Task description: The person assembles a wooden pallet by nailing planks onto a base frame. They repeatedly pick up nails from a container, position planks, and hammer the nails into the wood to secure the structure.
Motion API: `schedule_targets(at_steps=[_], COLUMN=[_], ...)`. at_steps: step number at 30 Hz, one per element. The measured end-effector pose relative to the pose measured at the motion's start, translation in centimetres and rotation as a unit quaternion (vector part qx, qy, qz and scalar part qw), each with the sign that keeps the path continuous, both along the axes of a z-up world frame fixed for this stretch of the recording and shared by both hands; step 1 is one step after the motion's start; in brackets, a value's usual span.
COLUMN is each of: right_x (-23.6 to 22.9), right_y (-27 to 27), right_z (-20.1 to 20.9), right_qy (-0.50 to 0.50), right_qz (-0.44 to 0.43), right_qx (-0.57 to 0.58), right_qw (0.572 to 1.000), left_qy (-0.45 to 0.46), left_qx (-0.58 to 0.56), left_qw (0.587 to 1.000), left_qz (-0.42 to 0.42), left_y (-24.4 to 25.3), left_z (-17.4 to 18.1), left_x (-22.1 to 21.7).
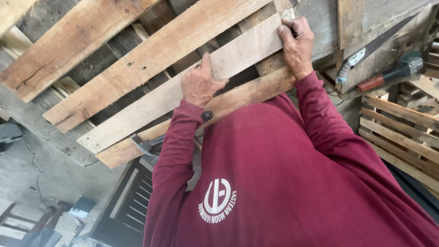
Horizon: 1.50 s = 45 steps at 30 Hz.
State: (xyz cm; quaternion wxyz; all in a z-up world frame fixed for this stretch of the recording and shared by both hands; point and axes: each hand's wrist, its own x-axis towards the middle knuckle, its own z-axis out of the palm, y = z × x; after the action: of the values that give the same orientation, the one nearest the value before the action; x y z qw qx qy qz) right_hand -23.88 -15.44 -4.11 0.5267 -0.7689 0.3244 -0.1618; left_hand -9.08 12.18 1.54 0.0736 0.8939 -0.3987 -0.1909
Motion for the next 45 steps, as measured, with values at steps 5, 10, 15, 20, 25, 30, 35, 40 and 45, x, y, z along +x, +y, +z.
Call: schedule_targets(at_steps=[5,10,15,20,25,30,35,40,45], right_x=[-1.0,1.8,6.2,7.5,8.1,7.8,8.1,8.1,8.2], right_y=[0.6,-1.3,-2.0,-2.1,-2.5,-2.0,-2.3,-2.0,-2.1], right_z=[-0.3,-0.8,-1.1,-1.3,-1.6,-1.6,-1.4,-1.6,-1.2], right_qy=[-0.003,0.049,-0.045,-0.02,-0.03,-0.031,-0.036,-0.033,-0.053], right_qz=[-0.01,-0.003,-0.008,-0.014,-0.01,-0.008,-0.006,-0.012,-0.024], right_qx=[0.038,-0.034,-0.01,-0.027,-0.03,-0.03,-0.016,-0.014,-0.006], right_qw=[0.999,0.998,0.999,0.999,0.999,0.999,0.999,0.999,0.998], left_qy=[-0.01,-0.066,-0.031,-0.119,-0.052,-0.064,-0.043,-0.009,-0.003], left_qx=[-0.037,-0.06,0.079,0.075,0.095,0.074,0.028,-0.018,0.015], left_qw=[0.999,0.994,0.988,0.988,0.988,0.99,0.998,0.999,0.999], left_qz=[0.005,0.063,0.127,0.06,0.106,0.098,0.048,0.034,0.031], left_y=[0.4,-0.1,1.0,2.7,2.3,1.6,-5.0,-13.9,-17.1], left_z=[0.4,-0.3,0.0,1.4,0.8,1.4,0.9,-2.7,-4.2], left_x=[-0.3,2.4,6.6,9.1,10.4,9.9,5.7,4.5,6.1])
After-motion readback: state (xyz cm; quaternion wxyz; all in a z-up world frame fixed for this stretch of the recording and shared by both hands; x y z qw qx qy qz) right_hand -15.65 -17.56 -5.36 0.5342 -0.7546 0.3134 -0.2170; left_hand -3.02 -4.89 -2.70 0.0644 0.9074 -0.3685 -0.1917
